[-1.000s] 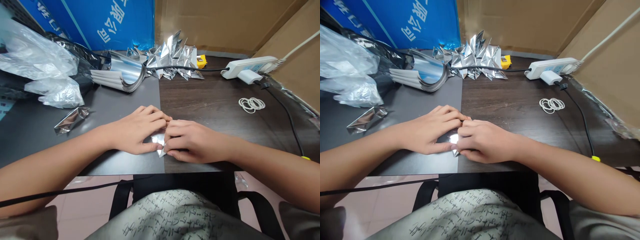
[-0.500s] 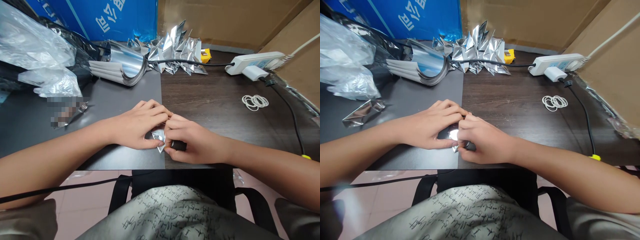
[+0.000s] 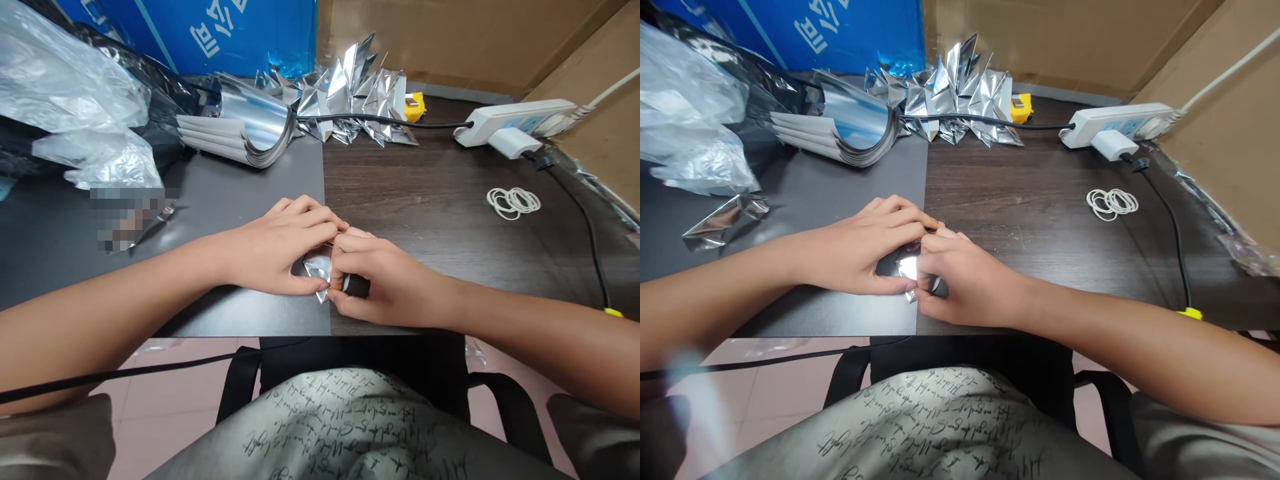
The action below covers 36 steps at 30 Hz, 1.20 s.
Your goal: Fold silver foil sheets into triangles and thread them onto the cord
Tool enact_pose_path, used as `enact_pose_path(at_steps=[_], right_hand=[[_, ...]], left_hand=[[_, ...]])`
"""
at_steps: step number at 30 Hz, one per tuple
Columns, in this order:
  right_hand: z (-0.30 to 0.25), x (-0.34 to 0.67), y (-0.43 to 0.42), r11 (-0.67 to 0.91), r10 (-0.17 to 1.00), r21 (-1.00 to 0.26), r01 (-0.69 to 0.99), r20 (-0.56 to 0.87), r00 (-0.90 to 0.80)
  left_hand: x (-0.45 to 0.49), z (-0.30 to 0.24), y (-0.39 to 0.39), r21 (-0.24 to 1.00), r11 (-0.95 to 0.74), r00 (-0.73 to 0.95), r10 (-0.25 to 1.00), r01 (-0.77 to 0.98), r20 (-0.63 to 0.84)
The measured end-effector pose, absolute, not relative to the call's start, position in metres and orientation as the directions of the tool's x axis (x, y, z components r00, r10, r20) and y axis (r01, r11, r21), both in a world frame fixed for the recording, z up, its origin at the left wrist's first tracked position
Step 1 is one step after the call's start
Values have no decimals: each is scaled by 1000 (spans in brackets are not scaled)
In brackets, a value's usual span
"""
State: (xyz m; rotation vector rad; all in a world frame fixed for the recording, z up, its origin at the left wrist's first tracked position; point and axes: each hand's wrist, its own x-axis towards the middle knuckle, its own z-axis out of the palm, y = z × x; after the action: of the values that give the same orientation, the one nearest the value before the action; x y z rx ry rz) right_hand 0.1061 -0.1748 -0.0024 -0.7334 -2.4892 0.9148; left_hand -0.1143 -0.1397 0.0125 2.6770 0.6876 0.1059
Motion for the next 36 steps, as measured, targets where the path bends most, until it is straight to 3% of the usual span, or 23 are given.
enact_pose_path(at_steps=[22,36], right_hand=[[-1,106,-175,698,572,-646,310,241,-784],[0,109,-168,673,547,-676,300,183,-817]], left_hand=[[-115,13,-145,349,-823,882,470,448,-24],[-111,7,-157,311,-817,855,517,486,22]])
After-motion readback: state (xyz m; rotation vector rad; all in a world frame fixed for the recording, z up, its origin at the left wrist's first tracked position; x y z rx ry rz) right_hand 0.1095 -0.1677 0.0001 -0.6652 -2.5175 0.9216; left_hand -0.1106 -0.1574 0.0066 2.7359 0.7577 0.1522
